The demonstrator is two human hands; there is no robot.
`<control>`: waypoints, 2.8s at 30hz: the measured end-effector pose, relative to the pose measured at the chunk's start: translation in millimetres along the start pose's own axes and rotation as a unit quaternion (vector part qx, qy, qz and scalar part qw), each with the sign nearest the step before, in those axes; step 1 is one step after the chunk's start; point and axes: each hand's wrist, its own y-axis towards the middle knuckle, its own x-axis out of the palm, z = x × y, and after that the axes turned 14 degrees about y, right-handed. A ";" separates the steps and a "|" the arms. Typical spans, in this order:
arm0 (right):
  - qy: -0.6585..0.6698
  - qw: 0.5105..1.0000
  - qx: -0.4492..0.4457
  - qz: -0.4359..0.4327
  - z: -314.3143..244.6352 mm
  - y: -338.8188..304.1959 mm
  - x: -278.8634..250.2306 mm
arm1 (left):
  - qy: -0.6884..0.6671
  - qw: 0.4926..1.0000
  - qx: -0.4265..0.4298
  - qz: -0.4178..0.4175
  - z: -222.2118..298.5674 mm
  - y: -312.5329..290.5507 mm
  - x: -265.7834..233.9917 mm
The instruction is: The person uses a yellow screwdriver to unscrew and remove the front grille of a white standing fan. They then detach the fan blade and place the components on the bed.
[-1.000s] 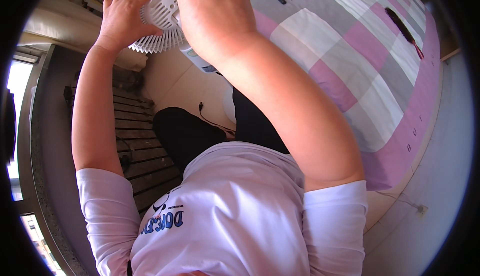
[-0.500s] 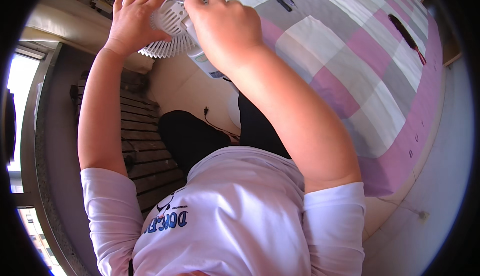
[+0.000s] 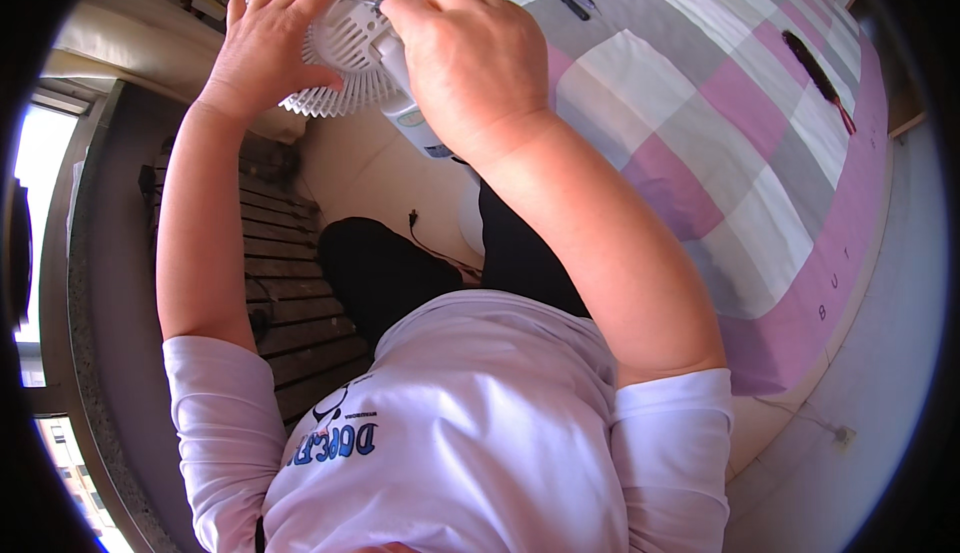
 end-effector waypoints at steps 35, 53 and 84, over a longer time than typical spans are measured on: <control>0.005 1.000 -0.019 0.017 -1.4 -1.7 -6.4 | -0.014 1.000 0.010 0.013 4.5 0.0 -3.6; 0.022 0.999 -0.002 0.023 -5.3 1.0 -5.6 | -0.014 1.000 0.001 0.004 6.3 2.2 -6.7; -0.047 0.998 0.018 -0.026 4.0 -1.5 3.4 | -0.008 1.000 0.004 0.002 5.5 4.9 -4.9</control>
